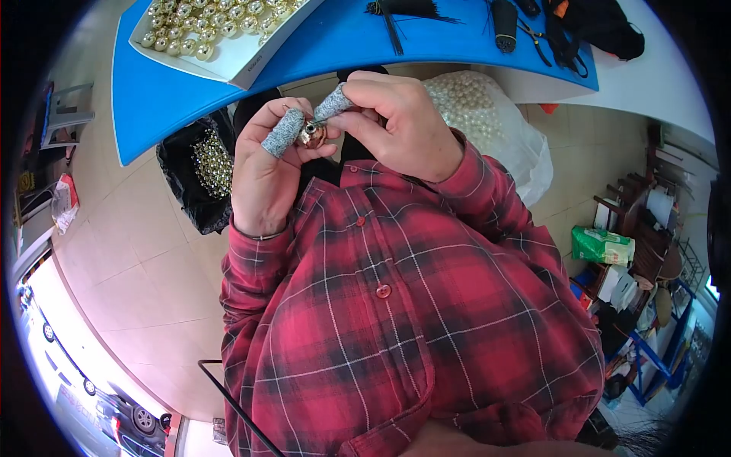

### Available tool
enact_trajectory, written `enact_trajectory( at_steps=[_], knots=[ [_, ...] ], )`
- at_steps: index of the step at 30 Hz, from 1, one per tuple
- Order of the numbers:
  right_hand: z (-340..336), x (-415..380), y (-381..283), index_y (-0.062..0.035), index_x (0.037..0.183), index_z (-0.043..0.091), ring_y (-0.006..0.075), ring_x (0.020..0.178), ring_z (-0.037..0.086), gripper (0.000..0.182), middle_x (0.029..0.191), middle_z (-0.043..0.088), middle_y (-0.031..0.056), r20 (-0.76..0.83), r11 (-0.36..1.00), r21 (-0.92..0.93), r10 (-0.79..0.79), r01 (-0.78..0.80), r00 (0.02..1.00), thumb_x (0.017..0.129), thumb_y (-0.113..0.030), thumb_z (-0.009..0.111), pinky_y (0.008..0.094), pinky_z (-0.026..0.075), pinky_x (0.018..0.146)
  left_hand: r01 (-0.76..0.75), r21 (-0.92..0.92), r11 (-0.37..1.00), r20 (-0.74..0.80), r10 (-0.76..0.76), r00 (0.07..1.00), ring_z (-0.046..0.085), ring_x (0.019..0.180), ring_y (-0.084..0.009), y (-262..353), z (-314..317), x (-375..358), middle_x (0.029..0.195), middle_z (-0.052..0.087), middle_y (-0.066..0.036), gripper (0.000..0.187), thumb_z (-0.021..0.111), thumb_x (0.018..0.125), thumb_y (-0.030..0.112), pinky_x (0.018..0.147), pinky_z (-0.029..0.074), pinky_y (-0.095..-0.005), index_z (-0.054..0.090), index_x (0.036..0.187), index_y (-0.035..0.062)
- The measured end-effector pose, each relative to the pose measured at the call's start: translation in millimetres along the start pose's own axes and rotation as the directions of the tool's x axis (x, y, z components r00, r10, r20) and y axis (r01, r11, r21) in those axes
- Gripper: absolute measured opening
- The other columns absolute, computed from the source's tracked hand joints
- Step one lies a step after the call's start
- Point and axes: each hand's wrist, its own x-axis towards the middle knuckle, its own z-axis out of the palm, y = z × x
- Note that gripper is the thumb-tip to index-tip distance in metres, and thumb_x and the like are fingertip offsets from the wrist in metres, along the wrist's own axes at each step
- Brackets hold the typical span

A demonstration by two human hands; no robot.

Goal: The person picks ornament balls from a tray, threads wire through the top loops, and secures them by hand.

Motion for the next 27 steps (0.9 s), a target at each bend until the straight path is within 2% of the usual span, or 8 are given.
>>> enact_trajectory(
  at_steps=[2, 6, 7, 11, 22, 27],
  knots=[
    [-1.5, 0.4, -0.2, -0.0012, 0.078, 0.06, 0.0139, 0.055, 0.036, 0.006, 0.069, 0.051, 0.0022, 0.007, 1.0, 0.013, 0.007, -0.008, 1.0, 0.078, 0.003, 0.064, 0.0275, 0.029, 0.051, 0.012, -0.007, 1.0, 0.011, -0.012, 1.0, 0.066, 0.085, -0.0299, 1.6, -1.4, 0.3, 0.097, 0.058, -0.015, 0.019, 0.055, 0.095, 0.007, 0.075, 0.059, -0.0327, 0.053, 0.11, -0.0054],
    [-3.1, 2.6, -0.9, -0.0011, 0.078, 0.059, 0.0134, 0.055, 0.035, 0.006, 0.068, 0.05, 0.0018, 0.022, 0.997, 0.071, 0.012, -0.014, 1.0, 0.078, 0.002, 0.064, 0.0272, 0.029, 0.051, 0.037, -0.1, 0.994, 0.151, -0.022, 0.988, 0.067, 0.085, -0.031, 7.9, -2.0, 0.5, 0.101, 0.058, -0.017, 0.019, 0.058, 0.092, 0.003, 0.076, 0.059, -0.034, 0.054, 0.108, -0.0069],
    [-3.5, 3.1, -1.1, -0.0011, 0.078, 0.059, 0.0134, 0.055, 0.035, 0.006, 0.068, 0.05, 0.0018, 0.022, 0.997, 0.072, 0.012, -0.014, 1.0, 0.078, 0.002, 0.064, 0.0272, 0.029, 0.051, 0.037, -0.099, 0.994, 0.15, -0.022, 0.988, 0.067, 0.085, -0.031, 8.1, -1.8, 0.0, 0.101, 0.058, -0.017, 0.019, 0.058, 0.092, 0.003, 0.076, 0.059, -0.034, 0.054, 0.108, -0.0069],
    [-4.8, 3.3, -2.4, -0.0009, 0.078, 0.059, 0.0132, 0.055, 0.035, 0.006, 0.068, 0.049, 0.002, 0.03, 0.999, 0.051, 0.008, -0.009, 1.0, 0.077, 0.001, 0.065, 0.0267, 0.028, 0.051, -0.051, 0.126, 0.991, 0.113, 0.036, 0.993, 0.067, 0.085, -0.0312, 7.4, -0.2, -4.7, 0.102, 0.059, -0.018, 0.02, 0.06, 0.088, -0.003, 0.077, 0.06, -0.0339, 0.055, 0.107, -0.0074],
    [-1.4, 4.9, -2.7, -0.0013, 0.078, 0.059, 0.0126, 0.054, 0.034, 0.006, 0.065, 0.048, 0.0013, 0.0, 1.0, 0.026, -0.006, 0.006, 1.0, 0.077, 0.002, 0.064, 0.0264, 0.028, 0.05, -0.173, 0.098, 0.98, 0.054, 0.169, 0.984, 0.068, 0.085, -0.031, 0.5, 4.5, -7.9, 0.102, 0.061, -0.018, 0.021, 0.061, 0.086, -0.006, 0.074, 0.06, -0.0336, 0.056, 0.106, -0.0084],
    [-3.0, 5.2, -5.6, -0.0013, 0.078, 0.061, 0.0093, 0.052, 0.033, 0.005, 0.063, 0.049, -0.0008, 0.015, 0.998, 0.066, 0.019, -0.02, 1.0, 0.078, 0.001, 0.065, 0.0248, 0.027, 0.048, -0.207, 0.078, 0.975, 0.03, 0.205, 0.978, 0.067, 0.083, -0.03, -2.0, 4.6, -7.9, 0.104, 0.061, -0.018, 0.021, 0.061, 0.085, -0.007, 0.072, 0.06, -0.0332, 0.057, 0.106, -0.0081]
  ],
)
